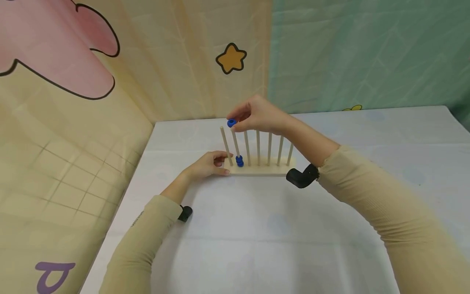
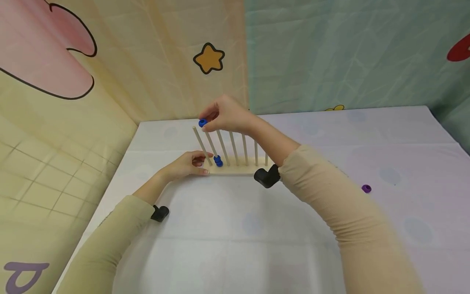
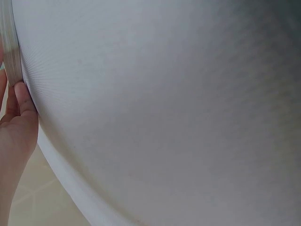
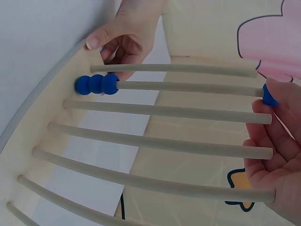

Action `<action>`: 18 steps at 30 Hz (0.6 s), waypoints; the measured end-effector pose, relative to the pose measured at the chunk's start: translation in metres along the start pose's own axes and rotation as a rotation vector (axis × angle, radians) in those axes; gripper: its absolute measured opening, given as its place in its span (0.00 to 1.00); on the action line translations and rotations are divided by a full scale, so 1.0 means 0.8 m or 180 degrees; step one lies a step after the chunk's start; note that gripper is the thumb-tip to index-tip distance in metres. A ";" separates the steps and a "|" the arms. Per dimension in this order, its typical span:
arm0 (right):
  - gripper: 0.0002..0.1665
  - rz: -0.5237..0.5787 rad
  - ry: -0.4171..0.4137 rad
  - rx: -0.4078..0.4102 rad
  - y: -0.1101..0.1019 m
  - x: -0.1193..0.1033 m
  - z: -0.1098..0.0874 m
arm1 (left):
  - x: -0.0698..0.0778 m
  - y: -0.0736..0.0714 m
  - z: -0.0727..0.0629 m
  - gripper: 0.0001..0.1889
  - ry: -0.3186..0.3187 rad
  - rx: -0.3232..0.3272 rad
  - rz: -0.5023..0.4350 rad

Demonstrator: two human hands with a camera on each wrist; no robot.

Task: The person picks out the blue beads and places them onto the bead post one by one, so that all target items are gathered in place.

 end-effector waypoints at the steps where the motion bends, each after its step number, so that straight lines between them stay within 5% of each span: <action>1: 0.18 -0.0025 0.0000 0.0000 0.000 0.000 0.001 | 0.000 0.000 0.000 0.30 -0.0005 0.0001 -0.0003; 18: 0.17 -0.0368 0.0107 -0.0030 0.006 0.001 0.004 | 0.001 0.000 -0.002 0.30 -0.0011 0.0007 0.0010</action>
Point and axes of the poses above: each hand's wrist, its own z-axis towards the middle knuckle, its own y-axis out of the palm, x = y × z, the point moved 6 cm from there along z, towards the middle knuckle, and after that the axes turned 11 degrees about -z, right-handed, at the moved point
